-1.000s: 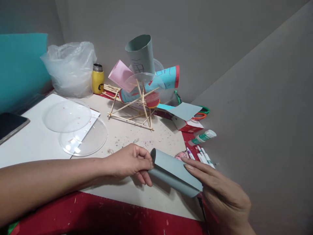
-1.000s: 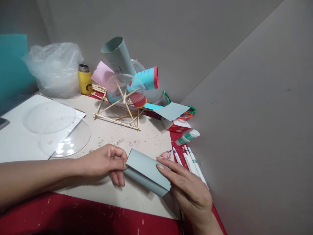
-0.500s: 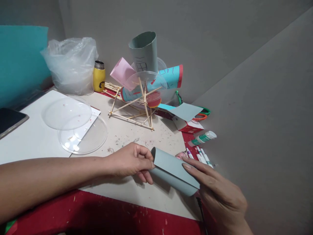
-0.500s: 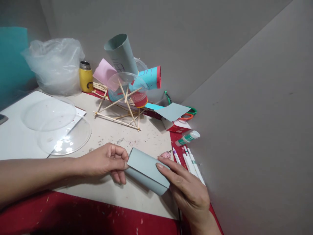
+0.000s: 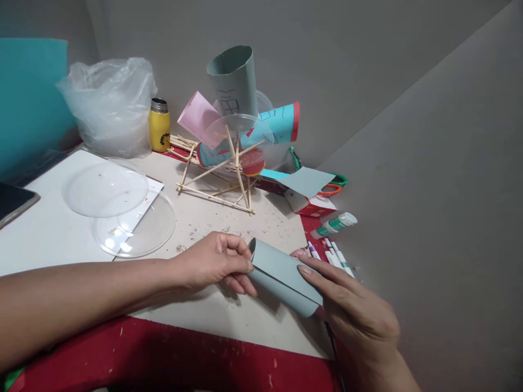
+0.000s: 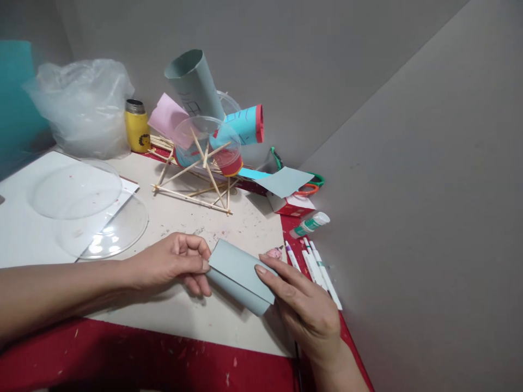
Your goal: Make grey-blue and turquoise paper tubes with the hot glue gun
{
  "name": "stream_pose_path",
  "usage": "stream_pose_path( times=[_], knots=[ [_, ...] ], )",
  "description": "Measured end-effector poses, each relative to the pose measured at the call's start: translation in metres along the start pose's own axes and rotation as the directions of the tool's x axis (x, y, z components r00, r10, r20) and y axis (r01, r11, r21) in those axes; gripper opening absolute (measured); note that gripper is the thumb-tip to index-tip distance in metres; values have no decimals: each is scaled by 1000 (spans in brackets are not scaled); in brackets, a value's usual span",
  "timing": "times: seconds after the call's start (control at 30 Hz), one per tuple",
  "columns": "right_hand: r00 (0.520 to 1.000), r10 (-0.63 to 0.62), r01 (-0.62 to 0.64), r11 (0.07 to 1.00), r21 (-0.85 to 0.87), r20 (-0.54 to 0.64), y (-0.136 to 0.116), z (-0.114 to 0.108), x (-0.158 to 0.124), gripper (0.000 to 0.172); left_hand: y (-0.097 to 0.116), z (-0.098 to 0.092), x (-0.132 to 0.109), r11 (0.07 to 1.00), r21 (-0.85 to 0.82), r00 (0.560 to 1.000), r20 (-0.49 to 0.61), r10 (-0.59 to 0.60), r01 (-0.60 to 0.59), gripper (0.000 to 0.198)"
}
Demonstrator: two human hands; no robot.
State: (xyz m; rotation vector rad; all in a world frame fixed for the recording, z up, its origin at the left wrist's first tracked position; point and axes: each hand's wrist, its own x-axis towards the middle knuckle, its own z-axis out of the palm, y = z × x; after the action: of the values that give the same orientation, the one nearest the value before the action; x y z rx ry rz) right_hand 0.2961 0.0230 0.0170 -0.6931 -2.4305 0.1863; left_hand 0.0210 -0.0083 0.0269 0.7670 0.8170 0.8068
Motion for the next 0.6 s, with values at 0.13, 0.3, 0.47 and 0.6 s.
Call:
stream_pose_path(
  times=[0.13, 0.3, 0.47, 0.6],
  knots=[
    [1000, -20, 20, 1000, -7, 5, 1, -1, 2, 56, 3, 1, -1, 999, 35, 999, -35, -14, 15, 7],
    [999, -41, 41, 999, -10, 22, 1, -2, 4, 55, 4, 2, -1, 999, 52, 999, -42, -14, 16, 6],
    [999, -42, 42, 999, -12, 11, 0, -2, 4, 59, 3, 0, -2, 999, 44, 1000, -20, 3, -2, 10],
    [1000, -29, 29, 1000, -10, -3, -3, -2, 7, 58, 1, -2, -1, 999, 53, 1000, -5, 14, -14, 22]
  ],
)
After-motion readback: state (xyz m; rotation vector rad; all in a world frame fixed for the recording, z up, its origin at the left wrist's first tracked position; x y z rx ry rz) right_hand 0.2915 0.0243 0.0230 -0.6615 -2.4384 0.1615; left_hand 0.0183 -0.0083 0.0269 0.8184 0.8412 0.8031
